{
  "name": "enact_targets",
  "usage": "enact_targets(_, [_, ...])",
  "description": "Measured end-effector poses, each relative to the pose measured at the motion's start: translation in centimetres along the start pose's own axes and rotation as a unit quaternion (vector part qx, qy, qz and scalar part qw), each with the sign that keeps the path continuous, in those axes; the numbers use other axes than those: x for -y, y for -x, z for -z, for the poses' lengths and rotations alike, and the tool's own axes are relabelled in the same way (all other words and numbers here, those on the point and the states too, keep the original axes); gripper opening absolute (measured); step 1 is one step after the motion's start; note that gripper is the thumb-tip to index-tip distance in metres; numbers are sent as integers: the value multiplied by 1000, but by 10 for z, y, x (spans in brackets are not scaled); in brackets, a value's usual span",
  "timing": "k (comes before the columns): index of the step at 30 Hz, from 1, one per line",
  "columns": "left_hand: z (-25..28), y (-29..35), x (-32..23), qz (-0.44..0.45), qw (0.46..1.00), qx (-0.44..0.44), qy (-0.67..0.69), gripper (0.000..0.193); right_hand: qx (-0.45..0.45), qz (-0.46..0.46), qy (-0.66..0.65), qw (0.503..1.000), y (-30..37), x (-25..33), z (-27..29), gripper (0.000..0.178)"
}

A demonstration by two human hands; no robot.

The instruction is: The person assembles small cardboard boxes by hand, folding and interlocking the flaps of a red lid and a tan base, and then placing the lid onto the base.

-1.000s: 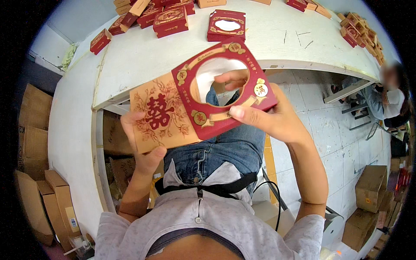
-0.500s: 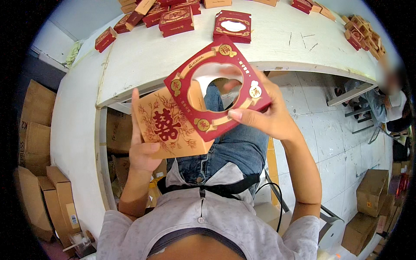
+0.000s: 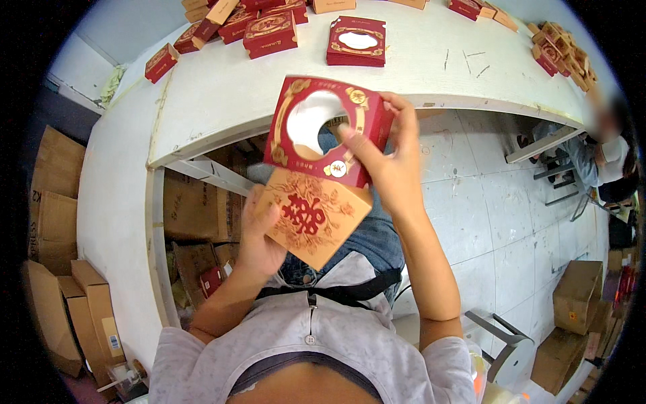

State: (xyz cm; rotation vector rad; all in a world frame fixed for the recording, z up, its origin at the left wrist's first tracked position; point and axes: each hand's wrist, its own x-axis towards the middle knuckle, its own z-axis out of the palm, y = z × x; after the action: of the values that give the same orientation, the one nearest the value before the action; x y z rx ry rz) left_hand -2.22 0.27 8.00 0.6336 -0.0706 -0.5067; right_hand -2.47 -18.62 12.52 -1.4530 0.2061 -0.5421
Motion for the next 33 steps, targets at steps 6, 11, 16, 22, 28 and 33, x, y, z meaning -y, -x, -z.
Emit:
enact_targets(6, [12,10,-10,65,972,61,-216,41,51,-72,-90,992,27,-1,-3,67])
enact_targets(11, [3,-6,-38,150,856,206,-449,82,94,-20,-67,993,31,-20,-8,64])
enact_targets(16, [-3,-5,-21,71,939,117,-315,93,104,-14,-125,987,26,0,-4,66])
enact_targets(22, [-12,1,-24,71,948,92,-295,89,74,55,-54,994,32,10,-5,71])
enact_targets(28, [-18,6,-26,87,958,76,-264,86,65,69,-33,995,32,15,-10,66])
enact_targets(33, [-20,5,-23,54,950,120,-284,90,7,86,-114,990,36,11,-13,62])
